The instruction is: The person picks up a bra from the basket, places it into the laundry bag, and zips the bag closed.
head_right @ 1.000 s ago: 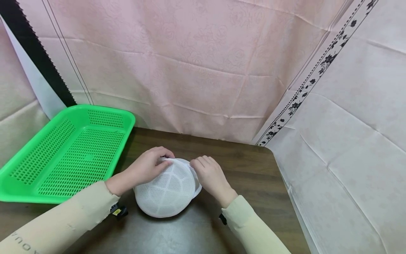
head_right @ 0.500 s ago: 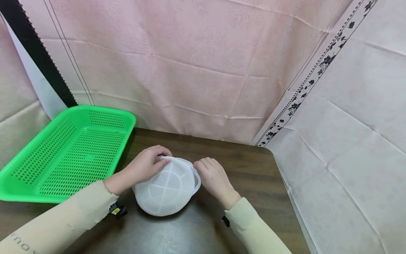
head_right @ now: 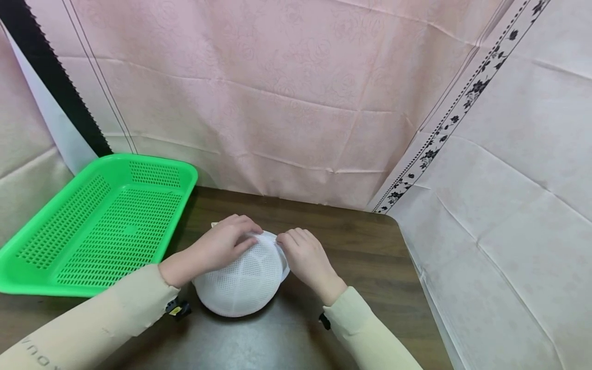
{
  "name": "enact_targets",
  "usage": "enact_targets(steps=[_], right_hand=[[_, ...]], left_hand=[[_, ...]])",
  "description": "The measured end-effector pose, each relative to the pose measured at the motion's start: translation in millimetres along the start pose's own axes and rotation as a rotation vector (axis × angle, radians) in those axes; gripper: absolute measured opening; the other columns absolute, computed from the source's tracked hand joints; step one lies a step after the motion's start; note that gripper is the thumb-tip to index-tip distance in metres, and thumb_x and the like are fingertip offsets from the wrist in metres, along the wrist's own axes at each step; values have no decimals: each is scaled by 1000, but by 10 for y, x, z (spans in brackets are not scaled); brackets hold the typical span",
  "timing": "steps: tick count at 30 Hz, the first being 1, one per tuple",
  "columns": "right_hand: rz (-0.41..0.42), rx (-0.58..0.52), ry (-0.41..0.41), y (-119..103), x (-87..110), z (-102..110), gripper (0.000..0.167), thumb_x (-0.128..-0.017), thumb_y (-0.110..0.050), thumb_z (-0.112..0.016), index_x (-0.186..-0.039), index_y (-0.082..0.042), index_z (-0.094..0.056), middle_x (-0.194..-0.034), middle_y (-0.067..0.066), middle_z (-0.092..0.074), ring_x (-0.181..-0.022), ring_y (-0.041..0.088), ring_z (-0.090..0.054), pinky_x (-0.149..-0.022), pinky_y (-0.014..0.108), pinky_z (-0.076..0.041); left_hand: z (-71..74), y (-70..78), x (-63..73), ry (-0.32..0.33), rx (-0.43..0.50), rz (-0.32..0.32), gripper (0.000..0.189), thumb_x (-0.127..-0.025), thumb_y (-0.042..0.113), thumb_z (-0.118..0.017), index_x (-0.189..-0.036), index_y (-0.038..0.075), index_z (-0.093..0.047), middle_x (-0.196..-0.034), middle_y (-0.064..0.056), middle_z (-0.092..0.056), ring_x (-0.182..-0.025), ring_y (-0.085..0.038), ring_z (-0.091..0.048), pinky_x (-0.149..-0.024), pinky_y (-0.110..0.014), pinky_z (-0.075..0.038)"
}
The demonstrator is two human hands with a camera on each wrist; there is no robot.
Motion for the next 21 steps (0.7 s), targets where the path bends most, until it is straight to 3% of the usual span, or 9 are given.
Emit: enact_targets(steps=[6, 14, 21], right_hand=[[14, 8, -1, -39, -19, 2, 10, -89, -2, -65, -98, -6, -63, -92, 1, -64, -83, 18, -60, -72, 32, -48], [1, 7, -15, -33, -17, -8, 13, -87, -1, -68, -98, -7, -64, -93, 0, -63, -85, 17, -60, -74, 33, -49], [1, 7, -6, -40, -4, -4, 18, -83, 1, -71, -97, -7, -64, -92, -1, -64, -84, 16, -60, -73, 32, -48]], left_hand=[[-51, 62, -21, -8, -1, -26, 16, -92, 19, -67, -108, 16, -70, -105, 5, -64, -99, -17, -57, -89, -35, -45], [-63, 3, -12, -8, 5, 11, 15, -91, 18, -68, -106, 18, -69, -104, 6, -63, -99, -14, -57, -89, -32, -46], [-38, 8, -5, 29, 16, -7, 12, -91, 16, -68, -103, 17, -70, -101, 7, -63, -97, -13, -57, -88, -32, -47]])
Point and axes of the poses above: each hand's wrist, its own x-axis away from the middle knuckle, its own z-axis out of the back of the hand, y = z × x, the point moved 10 cm from there along -x, towards the middle knuckle
